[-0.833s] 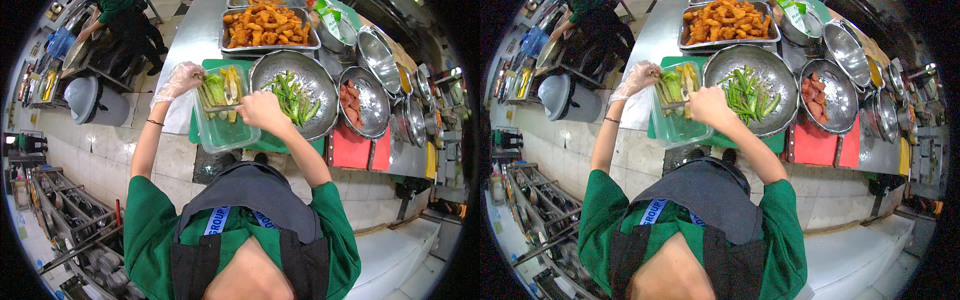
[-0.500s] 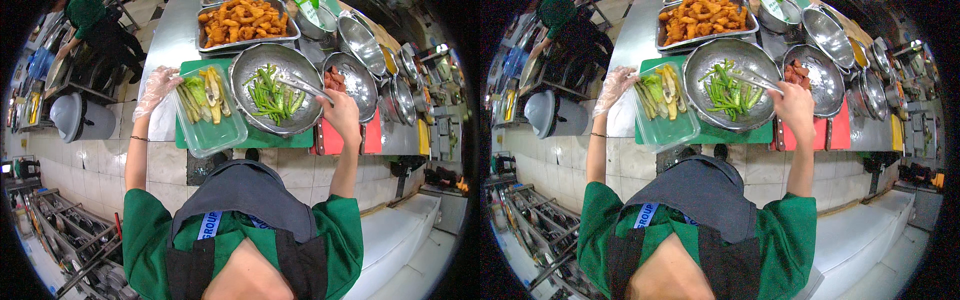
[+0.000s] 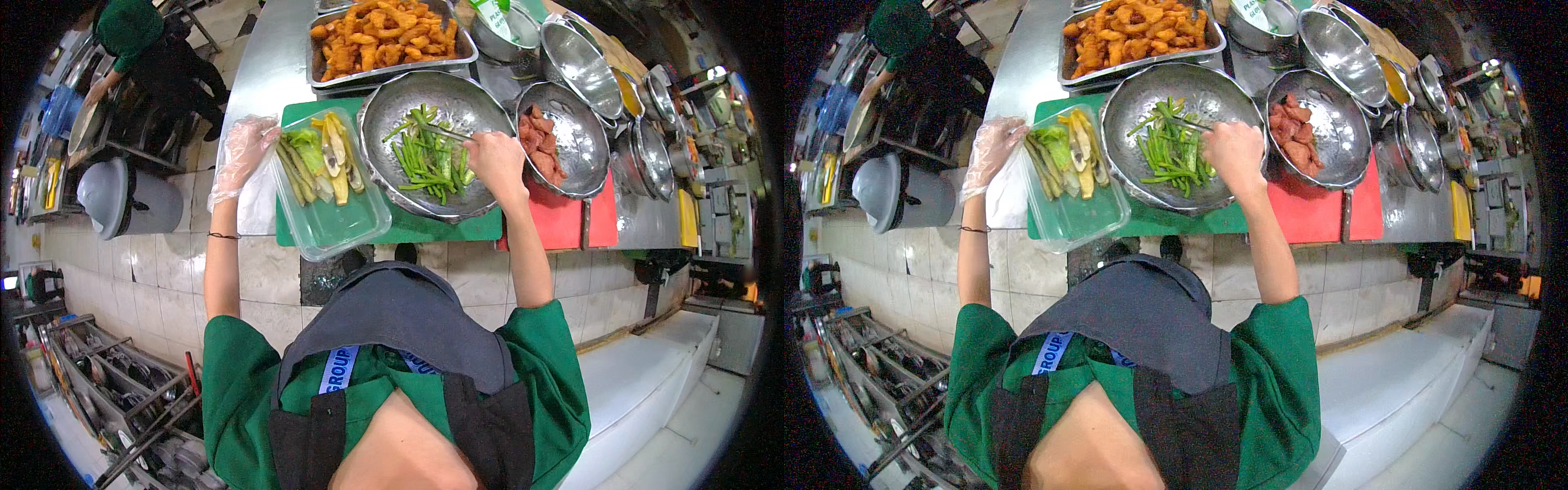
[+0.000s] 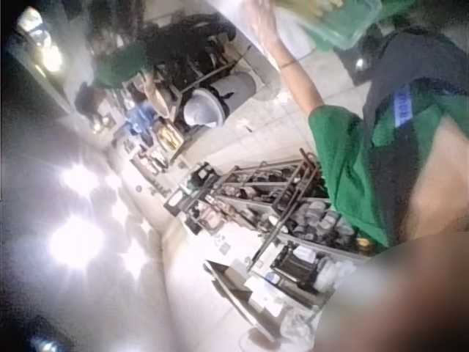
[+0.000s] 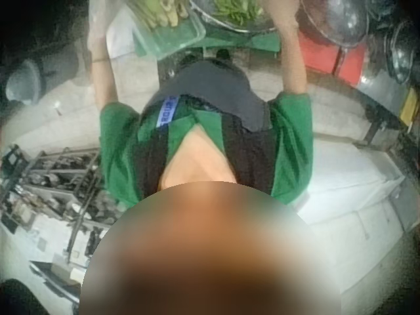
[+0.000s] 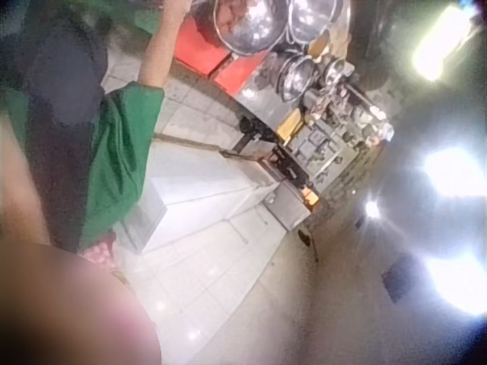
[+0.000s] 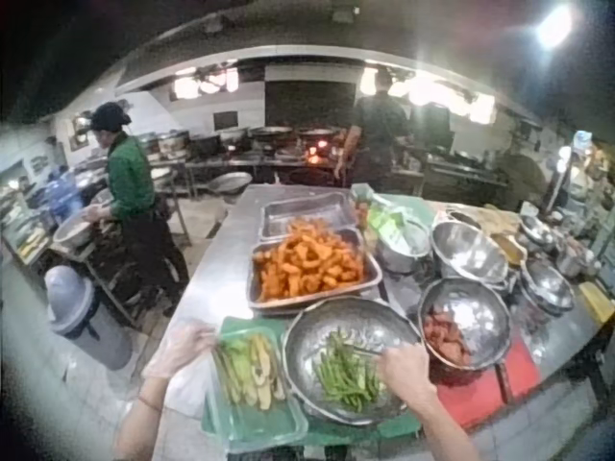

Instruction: The person assembles a meal in a plastic container by placing green beans and sliced vegetables, pouring a yellow sauce, and adding chopped fried chicken. The container is then sealed with a lid and carried to a counter.

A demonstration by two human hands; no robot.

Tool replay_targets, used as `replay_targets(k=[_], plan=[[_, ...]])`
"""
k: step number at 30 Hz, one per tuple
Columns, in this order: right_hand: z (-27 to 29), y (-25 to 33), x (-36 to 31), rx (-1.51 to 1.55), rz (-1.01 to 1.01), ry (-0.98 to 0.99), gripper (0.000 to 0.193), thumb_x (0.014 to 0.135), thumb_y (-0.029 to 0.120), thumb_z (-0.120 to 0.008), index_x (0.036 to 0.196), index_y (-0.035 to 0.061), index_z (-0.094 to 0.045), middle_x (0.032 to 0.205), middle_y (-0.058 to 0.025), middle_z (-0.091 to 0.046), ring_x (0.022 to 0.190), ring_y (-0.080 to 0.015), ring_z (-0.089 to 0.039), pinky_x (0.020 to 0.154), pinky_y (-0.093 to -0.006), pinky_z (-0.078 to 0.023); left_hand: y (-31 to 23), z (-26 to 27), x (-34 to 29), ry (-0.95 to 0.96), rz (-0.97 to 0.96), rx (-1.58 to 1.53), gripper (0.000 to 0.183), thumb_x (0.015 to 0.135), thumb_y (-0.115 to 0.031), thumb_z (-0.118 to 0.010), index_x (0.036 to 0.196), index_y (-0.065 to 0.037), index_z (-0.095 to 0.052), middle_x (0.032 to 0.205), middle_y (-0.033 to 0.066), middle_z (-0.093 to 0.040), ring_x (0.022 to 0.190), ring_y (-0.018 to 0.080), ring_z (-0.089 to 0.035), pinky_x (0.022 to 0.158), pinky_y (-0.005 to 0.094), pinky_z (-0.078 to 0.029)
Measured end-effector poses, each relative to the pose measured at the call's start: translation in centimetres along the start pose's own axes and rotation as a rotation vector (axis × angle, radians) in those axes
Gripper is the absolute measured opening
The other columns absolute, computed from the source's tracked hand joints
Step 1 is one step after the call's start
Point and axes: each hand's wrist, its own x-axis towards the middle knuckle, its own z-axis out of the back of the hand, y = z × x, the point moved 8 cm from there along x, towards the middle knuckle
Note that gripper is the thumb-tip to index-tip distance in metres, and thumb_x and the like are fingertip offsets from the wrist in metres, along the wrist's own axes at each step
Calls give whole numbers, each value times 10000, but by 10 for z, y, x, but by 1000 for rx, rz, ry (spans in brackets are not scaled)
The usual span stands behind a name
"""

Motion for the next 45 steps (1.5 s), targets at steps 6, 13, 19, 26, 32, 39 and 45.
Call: replay_targets(k=[6, 13, 19, 26, 32, 39, 45], plan=[[32, -23, -14, 152, -146, -34, 241, 827, 294, -638, 902, 80, -721, 805, -169, -671, 764, -331, -650, 710, -435, -499, -1, 25, -13, -21, 49, -91, 299, 863, -291, -629, 974, -22, -696, 924, 179, -661, 850, 313, -634, 767, 384, -491], [87, 23, -17, 366, -33, -258, 197, 836, 265, -639, 839, 77, -699, 765, -124, -668, 720, -299, -641, 649, -405, -492, -11, 35, -11, -38, -1, -140, 269, 863, -267, -634, 987, -37, -694, 939, 138, -668, 849, 279, -636, 756, 364, -497], [29, 153, 0, 385, 176, -93, 217, 843, 248, -615, 743, 59, -652, 702, -113, -643, 687, -274, -634, 646, -405, -497, -8, 7, 1, 22, 40, -194, 257, 862, -278, -638, 1004, -75, -704, 924, 129, -677, 885, 260, -637, 803, 349, -489], [-18, 198, -2, 258, 163, 18, 135, 784, 186, -616, 799, 55, -648, 804, -102, -659, 808, -242, -624, 737, -357, -465, -10, -36, 5, 59, -114, -196, 212, 726, -146, -722, 933, -97, -715, 922, 107, -633, 916, 283, -595, 840, 376, -473], [47, 121, -29, 296, 77, -148, 209, 852, 275, -619, 865, 68, -640, 769, -129, -640, 722, -303, -629, 627, -430, -499, -17, -42, 7, 79, -210, -68, 170, 725, -129, -721, 887, -82, -704, 945, 94, -623, 936, 288, -588, 843, 384, -474], [53, -33, -59, 75, -357, 153, 302, 842, 348, -614, 800, 58, -686, 726, -179, -655, 698, -361, -655, 625, -456, -525, -36, 3, 2, -113, -189, -119, 154, 752, -134, -709, 895, -76, -698, 923, 89, -625, 890, 268, -598, 811, 376, -484], [15, -31, -75, 95, -327, 163, 266, 811, 333, -653, 836, 73, -706, 710, -194, -649, 676, -382, -650, 618, -467, -526, -49, 28, -3, -120, -75, -137, 178, 765, -139, -705, 936, -92, -708, 914, 80, -615, 894, 258, -599, 815, 369, -482]])
